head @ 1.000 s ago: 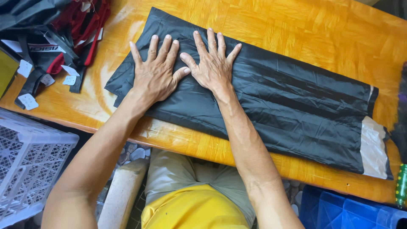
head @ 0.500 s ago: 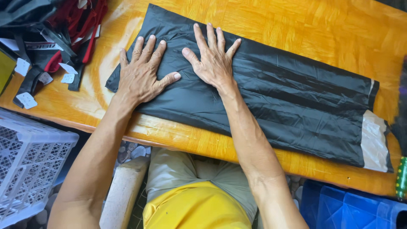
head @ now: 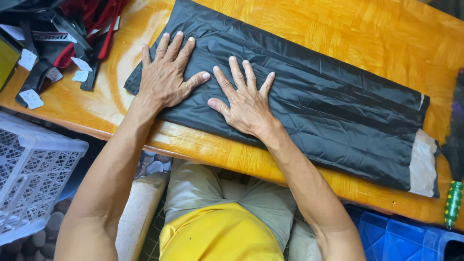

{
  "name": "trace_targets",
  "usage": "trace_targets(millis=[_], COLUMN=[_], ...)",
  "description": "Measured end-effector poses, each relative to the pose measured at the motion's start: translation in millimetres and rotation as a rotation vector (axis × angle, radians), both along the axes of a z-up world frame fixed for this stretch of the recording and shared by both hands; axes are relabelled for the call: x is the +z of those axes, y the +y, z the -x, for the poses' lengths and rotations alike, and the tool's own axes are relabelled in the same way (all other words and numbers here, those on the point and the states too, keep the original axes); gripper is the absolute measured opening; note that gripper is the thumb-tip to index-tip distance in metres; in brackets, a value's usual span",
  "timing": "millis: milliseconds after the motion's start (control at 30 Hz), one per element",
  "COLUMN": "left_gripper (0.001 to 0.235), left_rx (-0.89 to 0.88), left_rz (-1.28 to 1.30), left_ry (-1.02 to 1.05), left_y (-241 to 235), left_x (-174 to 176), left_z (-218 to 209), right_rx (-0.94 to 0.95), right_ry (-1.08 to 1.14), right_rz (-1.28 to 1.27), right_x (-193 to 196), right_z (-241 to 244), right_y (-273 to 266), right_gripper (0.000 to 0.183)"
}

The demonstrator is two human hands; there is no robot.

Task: The person folds a large black fabric sheet on a wooden table. They use a feather duster to brush the surface, then fold the fabric in half multiple times, smoothing each fold with their hands. The fabric is folded into a compact rectangular bundle by the end.

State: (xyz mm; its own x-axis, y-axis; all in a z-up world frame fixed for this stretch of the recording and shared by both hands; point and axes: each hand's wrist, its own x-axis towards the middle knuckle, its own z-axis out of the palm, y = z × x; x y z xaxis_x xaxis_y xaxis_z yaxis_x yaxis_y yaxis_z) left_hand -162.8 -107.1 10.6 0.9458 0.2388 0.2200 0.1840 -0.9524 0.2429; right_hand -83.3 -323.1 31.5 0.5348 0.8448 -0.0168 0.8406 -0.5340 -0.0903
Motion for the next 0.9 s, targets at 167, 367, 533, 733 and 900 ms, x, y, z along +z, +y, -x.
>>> trace_targets(millis=[167, 367, 533, 733, 900], left_gripper=[0.075, 0.087, 0.099, 0.092, 0.075], left_rx=[0.034, -0.015, 0.061, 0.091, 0.211], left_rz=[-0.110, -0.011, -0.003, 0.028, 0.156], left_ry=[-0.092, -0.116, -0.069, -0.009, -0.209], left_y=[-27.7, -132.9, -118.5, -80.2, -41.5], left_x=[12.6, -17.9, -17.9, -10.4, -18.3], left_z=[5.8, 16.4, 31.4, 46.6, 61.8], right_rx=[0.003, 0.006, -0.044, -0.009, -0.019], right_ry=[-0.190, -0.119, -0.120, -0.200, 0.043], right_rz=[-0.158, -0.089, -0.090, -0.147, -0.148], right_x=[-15.9, -24.6, -24.9, -20.1, -4.3], right_z=[1.4, -6.2, -2.2, 1.0, 5.3], right_y=[-3.1, -6.5, -4.6, -6.1, -7.1], right_gripper=[0.071, 0.069, 0.061, 0.061, 0.060])
